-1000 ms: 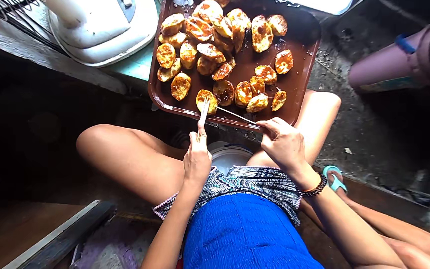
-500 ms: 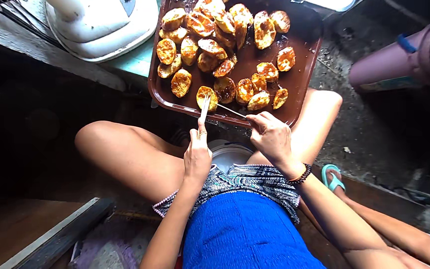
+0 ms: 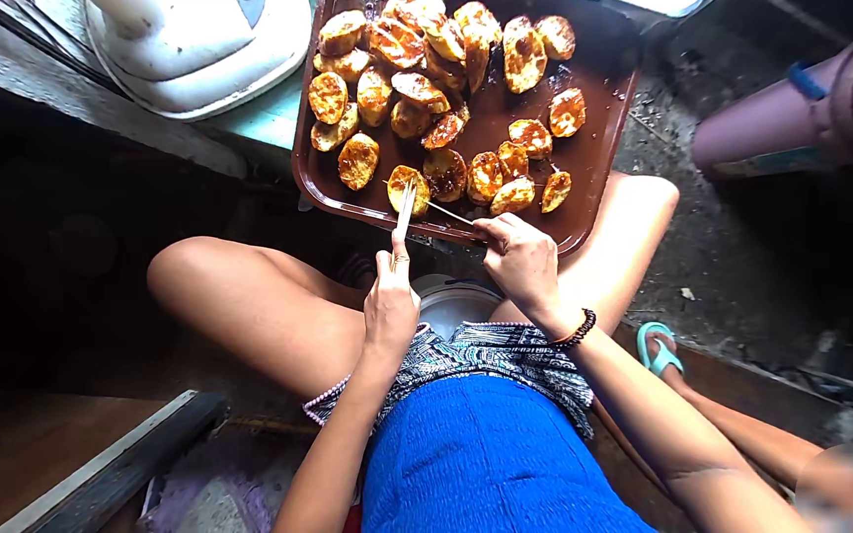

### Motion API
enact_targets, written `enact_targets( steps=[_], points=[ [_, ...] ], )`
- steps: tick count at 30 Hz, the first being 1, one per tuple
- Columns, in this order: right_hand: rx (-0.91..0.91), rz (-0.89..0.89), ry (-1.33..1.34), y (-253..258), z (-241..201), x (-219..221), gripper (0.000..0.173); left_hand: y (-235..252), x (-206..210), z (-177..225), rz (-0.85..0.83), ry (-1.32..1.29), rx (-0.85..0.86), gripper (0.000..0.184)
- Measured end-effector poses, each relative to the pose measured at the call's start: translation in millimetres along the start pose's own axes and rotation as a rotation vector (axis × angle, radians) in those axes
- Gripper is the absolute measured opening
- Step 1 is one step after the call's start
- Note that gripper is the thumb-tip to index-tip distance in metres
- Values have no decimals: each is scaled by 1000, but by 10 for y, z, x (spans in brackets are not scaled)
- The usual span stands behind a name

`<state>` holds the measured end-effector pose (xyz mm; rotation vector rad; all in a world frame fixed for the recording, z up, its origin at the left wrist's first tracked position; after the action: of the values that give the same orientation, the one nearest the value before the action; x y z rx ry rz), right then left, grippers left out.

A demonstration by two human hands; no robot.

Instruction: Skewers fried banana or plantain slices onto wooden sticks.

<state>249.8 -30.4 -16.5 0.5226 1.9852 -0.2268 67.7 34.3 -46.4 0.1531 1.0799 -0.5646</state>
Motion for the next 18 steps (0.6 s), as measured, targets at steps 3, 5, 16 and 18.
enact_targets(
  steps=[3,5,16,18],
  points=[
    [-18,-5,4,41,-50,29,29,5,6,-5,-12,9,5,66],
    [-15,-14,27,60,-77,44,30,7,-32,4,-6,48,7,66],
    [-56,84,-84,10,-322,-395,26,-99,-899,112,134,463,177,68],
    [-51,113,-61,-63,-301,-376,28,-171,-1000,58,154,456,165,67]
  ],
)
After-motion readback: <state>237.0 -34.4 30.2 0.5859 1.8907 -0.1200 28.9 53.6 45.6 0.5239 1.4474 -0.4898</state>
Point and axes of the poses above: each hand's wrist, its own y-axis towards the middle knuckle, its own x-axis out of the palm, z = x × y, the point moved 6 cm from there along y, towards the middle knuckle, and after that the axes turned 2 degrees about z, right-handed, at the moved point
